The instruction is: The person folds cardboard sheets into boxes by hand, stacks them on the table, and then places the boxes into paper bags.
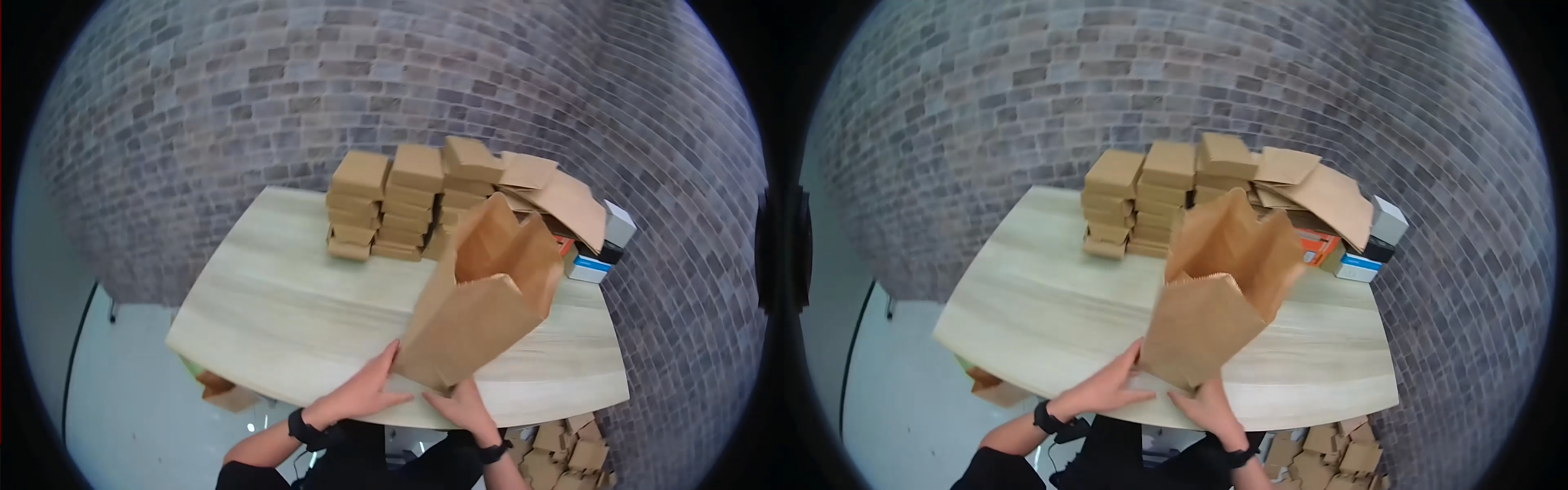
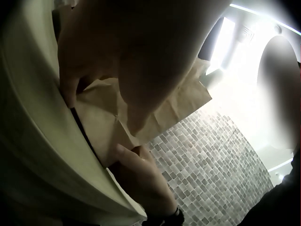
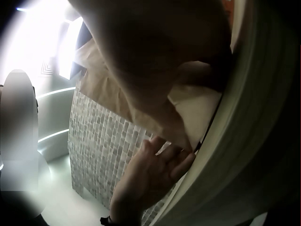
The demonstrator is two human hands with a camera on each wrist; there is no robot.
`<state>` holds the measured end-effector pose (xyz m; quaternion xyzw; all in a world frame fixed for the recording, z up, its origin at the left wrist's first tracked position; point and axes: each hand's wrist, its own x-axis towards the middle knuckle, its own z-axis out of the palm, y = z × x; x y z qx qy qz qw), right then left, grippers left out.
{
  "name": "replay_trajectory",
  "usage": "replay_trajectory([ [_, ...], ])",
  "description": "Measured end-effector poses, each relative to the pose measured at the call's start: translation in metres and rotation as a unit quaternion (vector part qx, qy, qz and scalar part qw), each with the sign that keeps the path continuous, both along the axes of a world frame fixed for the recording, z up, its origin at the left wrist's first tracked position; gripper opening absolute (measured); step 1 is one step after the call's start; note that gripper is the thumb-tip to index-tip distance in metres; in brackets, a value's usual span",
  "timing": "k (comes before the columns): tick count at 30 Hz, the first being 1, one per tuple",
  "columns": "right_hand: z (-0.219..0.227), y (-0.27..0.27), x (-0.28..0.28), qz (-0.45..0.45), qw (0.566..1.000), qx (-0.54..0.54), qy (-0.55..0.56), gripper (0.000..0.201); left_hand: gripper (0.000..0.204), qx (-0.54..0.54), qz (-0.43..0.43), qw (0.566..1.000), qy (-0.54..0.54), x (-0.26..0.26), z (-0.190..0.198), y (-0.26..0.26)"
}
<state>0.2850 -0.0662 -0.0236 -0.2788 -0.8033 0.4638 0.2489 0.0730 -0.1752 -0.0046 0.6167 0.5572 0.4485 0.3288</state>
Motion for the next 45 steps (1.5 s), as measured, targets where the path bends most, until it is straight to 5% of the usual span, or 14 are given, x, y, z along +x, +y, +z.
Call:
replay_trajectory([
  [3,0.002,-0.015,-0.05,0.056,0.992,0.098,-0.059,0.082,0.077,-0.001,0.026,1.0,0.009,-0.021,0.017,-0.025],
  [5,0.012,-0.038,-0.081,0.017,0.996,-0.025,0.08,0.079,0.073,0.033,0.12,0.973,0.193,-0.037,0.013,-0.054],
  [10,0.005,-0.07,-0.167,0.118,0.99,0.023,0.074,0.081,0.051,0.003,0.271,0.939,0.209,-0.092,0.011,-0.114],
  [12,0.003,-0.075,-0.208,0.159,0.977,0.117,0.08,0.081,0.04,-0.095,0.364,0.924,0.064,-0.122,0.023,-0.123],
  [20,-0.046,-0.039,-0.366,0.147,0.976,0.093,0.134,0.077,0.025,-0.056,0.459,0.872,0.159,-0.294,-0.011,-0.079],
  [22,-0.044,-0.025,-0.374,0.167,0.972,0.073,0.149,0.071,0.024,-0.041,0.487,0.823,0.29,-0.35,-0.043,-0.059],
  [25,-0.039,0.004,-0.348,0.133,0.975,-0.066,0.164,0.049,0.023,-0.003,0.525,0.785,0.328,-0.386,-0.037,-0.02],
  [27,-0.048,0.023,-0.317,0.191,0.904,-0.329,0.197,0.03,0.024,0.0,0.509,0.792,0.338,-0.418,-0.043,-0.005],
  [33,-0.036,0.064,-0.21,0.119,0.95,-0.244,0.155,0.023,0.02,0.002,0.481,0.834,0.271,-0.472,-0.052,0.025],
  [35,-0.019,0.094,-0.16,0.07,0.982,-0.148,0.091,0.022,0.02,0.002,0.473,0.836,0.279,-0.482,-0.075,0.028],
  [37,0.032,0.122,-0.112,-0.061,0.994,0.084,-0.038,0.022,0.022,0.113,0.562,0.801,0.174,-0.464,-0.079,0.023],
  [39,0.056,0.179,-0.065,-0.117,0.989,0.076,0.054,0.02,0.029,0.072,0.57,0.797,0.186,-0.454,-0.08,0.019],
  [42,0.158,0.23,-0.02,-0.3,0.91,0.273,0.082,0.019,0.022,0.088,0.616,0.767,0.157,-0.445,-0.087,0.019],
  [45,0.202,0.301,0.043,-0.546,0.722,0.426,0.001,0.033,0.02,0.123,0.63,0.761,0.089,-0.43,-0.079,0.022],
])
